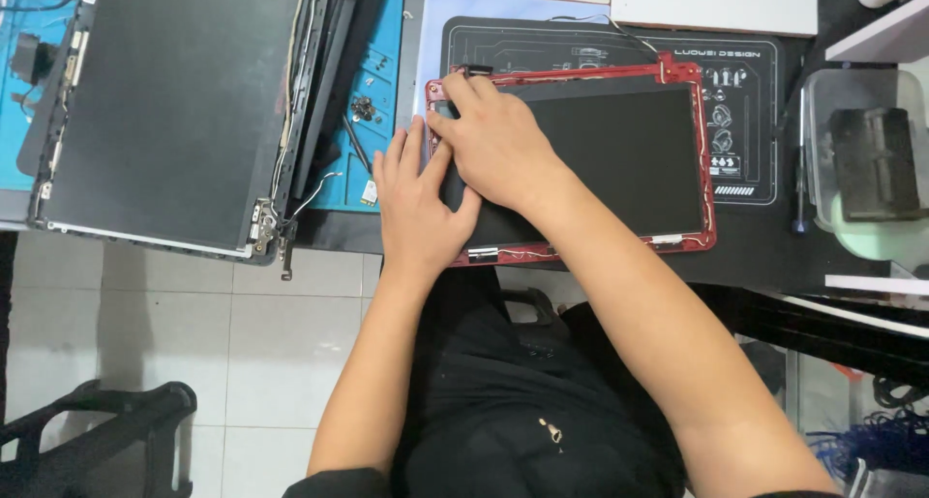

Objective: The person works at a repair bench on a red Acer laptop with the front bezel removed. They route and tuck the display cable along the bottom edge of the lid, position the new screen panel into the lid, press it into place, and align the bezel over the panel.

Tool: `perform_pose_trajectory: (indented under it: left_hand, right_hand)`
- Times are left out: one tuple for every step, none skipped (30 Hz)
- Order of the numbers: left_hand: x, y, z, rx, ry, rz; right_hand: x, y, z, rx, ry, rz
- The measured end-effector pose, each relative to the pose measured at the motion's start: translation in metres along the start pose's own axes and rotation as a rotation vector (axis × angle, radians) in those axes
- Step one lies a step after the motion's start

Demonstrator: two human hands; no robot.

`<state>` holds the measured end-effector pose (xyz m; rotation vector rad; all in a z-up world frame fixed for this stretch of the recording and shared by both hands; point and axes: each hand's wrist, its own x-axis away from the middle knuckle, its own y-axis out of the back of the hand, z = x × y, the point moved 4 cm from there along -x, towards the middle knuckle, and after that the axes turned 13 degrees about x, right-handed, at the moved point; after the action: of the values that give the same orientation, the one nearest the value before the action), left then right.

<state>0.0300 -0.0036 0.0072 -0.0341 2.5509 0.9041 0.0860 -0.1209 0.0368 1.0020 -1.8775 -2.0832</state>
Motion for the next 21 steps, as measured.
perform_pose_trajectory:
  left_hand:
    - [0.000,-0.001,0.000,0.002,-0.006,0.004]
    - [0.000,-0.001,0.001,-0.001,-0.005,0.000]
    - [-0.001,-0.002,0.002,-0.004,-0.003,-0.003]
    - [0.000,-0.002,0.002,-0.002,-0.005,0.003]
    - [0.001,-0.002,0.002,-0.020,0.004,0.003]
    - [-0.001,-0.002,0.002,-0.039,0.009,0.002]
    - [0.001,-0.002,0.001,-0.037,0.004,0.007]
    - [0.000,-0.001,0.001,-0.033,0.015,0.006]
    - [-0.001,0.000,0.001,-0.030,0.025,0.006]
    - [-0.002,0.000,-0.001,-0.026,0.016,0.010]
    - [-0.004,0.001,-0.002,-0.028,0.014,0.011]
    - [-0.004,0.001,-0.003,-0.032,0.016,0.007]
    - [-0.005,0.001,-0.002,-0.029,0.012,0.007]
    - [-0.004,0.001,-0.002,-0.036,0.013,0.006]
    - [-0.002,0.000,-0.001,-0.043,0.015,0.005]
    - [-0.002,0.001,-0.001,-0.041,0.014,0.012]
    - [-0.002,0.002,-0.001,-0.044,0.015,0.018]
    - [-0.003,0.002,-0.002,-0.045,0.014,0.020]
    - [-0.004,0.000,-0.002,-0.040,0.010,0.024]
    - [-0.004,0.000,-0.002,-0.050,0.010,0.016]
    - [-0.004,0.001,-0.002,-0.060,0.009,0.008]
  right_hand:
    - [0.001,0.001,-0.001,0.004,-0.006,-0.002]
    - [0.002,0.001,-0.001,-0.007,-0.002,-0.007]
    - [0.003,0.001,-0.001,-0.018,0.002,-0.013]
    - [0.008,0.002,-0.002,-0.017,-0.005,-0.011]
    - [0.014,0.002,-0.003,-0.043,-0.020,0.012]
    - [0.018,0.002,-0.006,-0.067,-0.036,0.031]
    - [0.030,0.008,-0.010,-0.065,-0.043,0.030]
    - [0.042,0.014,-0.019,-0.104,-0.116,0.038]
    - [0.054,0.021,-0.027,-0.144,-0.189,0.045]
    - [0.068,0.030,-0.037,-0.138,-0.197,0.041]
    - [0.084,0.037,-0.050,-0.081,-0.284,0.093]
    - [0.100,0.043,-0.063,-0.024,-0.366,0.146]
    - [0.112,0.042,-0.077,-0.020,-0.368,0.144]
    - [0.128,0.037,-0.090,0.011,-0.408,0.205]
    - [0.144,0.032,-0.104,0.042,-0.447,0.267]
    - [0.148,0.031,-0.105,0.042,-0.454,0.270]
    - [0.151,0.030,-0.107,0.036,-0.449,0.286]
    - [0.153,0.029,-0.110,0.033,-0.444,0.301]
    - [0.154,0.029,-0.109,0.037,-0.450,0.301]
    - [0.154,0.029,-0.107,0.020,-0.466,0.290]
    - [0.153,0.029,-0.105,0.003,-0.483,0.278]
